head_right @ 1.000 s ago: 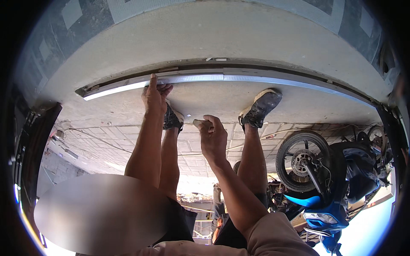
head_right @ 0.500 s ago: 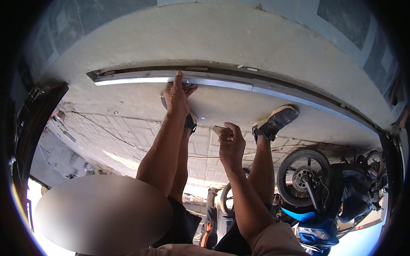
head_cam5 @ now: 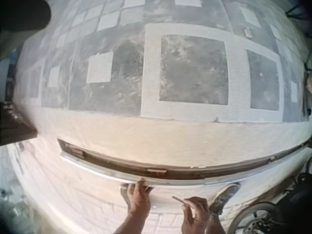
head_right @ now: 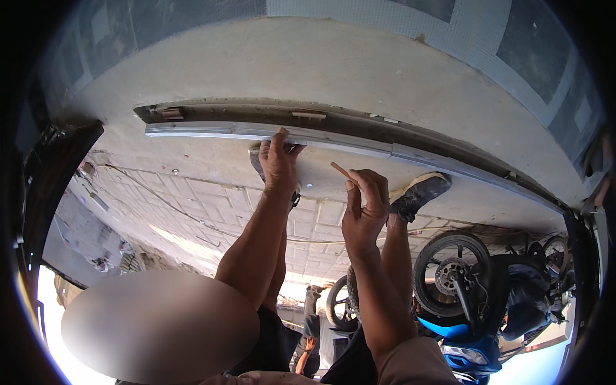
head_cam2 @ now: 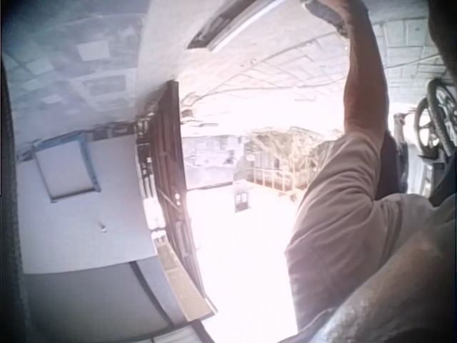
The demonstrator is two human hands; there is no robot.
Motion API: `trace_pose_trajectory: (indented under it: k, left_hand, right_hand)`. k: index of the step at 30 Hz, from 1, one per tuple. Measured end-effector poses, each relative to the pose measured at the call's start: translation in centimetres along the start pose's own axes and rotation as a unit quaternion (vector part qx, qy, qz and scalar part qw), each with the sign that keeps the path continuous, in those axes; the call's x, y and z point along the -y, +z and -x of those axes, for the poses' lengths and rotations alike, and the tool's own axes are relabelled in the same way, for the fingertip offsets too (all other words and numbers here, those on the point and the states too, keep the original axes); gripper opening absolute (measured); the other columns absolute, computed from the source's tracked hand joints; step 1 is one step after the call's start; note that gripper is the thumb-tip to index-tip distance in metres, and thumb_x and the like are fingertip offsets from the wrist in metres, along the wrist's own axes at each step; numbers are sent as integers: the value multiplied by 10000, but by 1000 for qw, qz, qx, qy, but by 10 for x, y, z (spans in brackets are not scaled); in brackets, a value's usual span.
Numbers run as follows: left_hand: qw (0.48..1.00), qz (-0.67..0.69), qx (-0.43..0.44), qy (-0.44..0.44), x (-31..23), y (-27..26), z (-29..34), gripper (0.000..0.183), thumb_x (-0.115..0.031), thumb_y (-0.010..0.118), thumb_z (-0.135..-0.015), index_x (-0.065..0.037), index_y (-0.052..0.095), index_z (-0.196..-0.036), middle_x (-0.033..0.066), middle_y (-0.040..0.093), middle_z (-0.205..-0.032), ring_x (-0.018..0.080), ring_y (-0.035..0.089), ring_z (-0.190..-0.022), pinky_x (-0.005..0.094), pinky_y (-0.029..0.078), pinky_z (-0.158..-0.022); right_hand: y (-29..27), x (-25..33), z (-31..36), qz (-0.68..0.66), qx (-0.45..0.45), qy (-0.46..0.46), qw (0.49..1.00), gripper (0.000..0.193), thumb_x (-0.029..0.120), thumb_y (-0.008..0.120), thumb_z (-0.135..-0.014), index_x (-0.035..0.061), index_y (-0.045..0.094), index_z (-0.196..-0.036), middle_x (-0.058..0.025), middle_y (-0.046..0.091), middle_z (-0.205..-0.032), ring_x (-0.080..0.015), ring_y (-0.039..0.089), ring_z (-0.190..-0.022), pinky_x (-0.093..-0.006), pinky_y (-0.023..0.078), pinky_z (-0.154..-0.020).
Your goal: The person prepares the ground by removing debris and then installs a metal threshold strip at a doorway using a trowel and hammer.
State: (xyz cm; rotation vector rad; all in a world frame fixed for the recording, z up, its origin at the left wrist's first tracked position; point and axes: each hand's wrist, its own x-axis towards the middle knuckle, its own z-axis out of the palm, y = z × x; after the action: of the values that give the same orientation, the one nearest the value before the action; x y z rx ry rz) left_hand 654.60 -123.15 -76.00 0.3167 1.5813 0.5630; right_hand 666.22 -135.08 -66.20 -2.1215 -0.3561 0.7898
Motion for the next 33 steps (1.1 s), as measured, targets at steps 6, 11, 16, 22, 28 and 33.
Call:
trace_pose_trajectory:
  k: [6, 11, 16, 22, 28, 33]
  left_hand:
    - [1000, -3, -17, -11, 2, -2, 0, 329, -212, 718, -896, -63, 559, -1143, 57, 622, -1070, 166, 611, -955, 362, 549, -814]
    - [1000, 1, -12, -11, 3, -2, 0, 393, -223, 705, -881, -62, 543, -1200, 72, 630, -1106, 205, 631, -1025, 404, 544, -863]
    - [1000, -7, -12, -15, 3, 1, 0, 395, -233, 711, -884, -55, 541, -1192, 78, 630, -1113, 201, 630, -1022, 401, 544, -870]
    - [1000, -9, -8, -10, -1, 9, 2, 369, -236, 716, -898, -32, 542, -1152, 95, 630, -1094, 202, 641, -988, 384, 565, -848]
    - [1000, -21, -14, 13, -1, 3, -4, 343, -242, 752, -897, -12, 563, -1068, 93, 650, -993, 185, 667, -842, 370, 626, -731]
    - [999, -33, -7, 19, -3, 8, -5, 307, -218, 735, -913, -3, 582, -1068, 81, 660, -962, 169, 671, -819, 359, 624, -733]
  right_hand:
    - [57, -7, -74, 126, 58, -159, 978, 253, -73, 673, -815, 52, 688, -1034, -103, 668, -954, -307, 646, -871, -381, 528, -767]
    - [87, -19, -88, 191, 74, -186, 961, 237, -43, 679, -812, 77, 712, -1012, -91, 671, -886, -305, 631, -864, -416, 530, -790]
    - [92, -29, -87, 242, 123, -169, 947, 320, -49, 643, -821, 87, 705, -1103, -121, 652, -1077, -335, 592, -1025, -463, 487, -894]
    - [91, -24, -80, 285, 106, -148, 941, 456, -38, 596, -858, 53, 597, -1304, -171, 577, -1205, -369, 523, -1147, -496, 428, -1014]
    - [63, -15, -63, 234, 74, -175, 954, 424, -47, 606, -862, 23, 571, -1279, -174, 570, -1157, -384, 530, -1083, -497, 446, -957]
    - [37, -11, -48, 255, 70, -154, 952, 411, -42, 595, -876, 37, 575, -1279, -178, 546, -1219, -383, 517, -1111, -498, 422, -969]
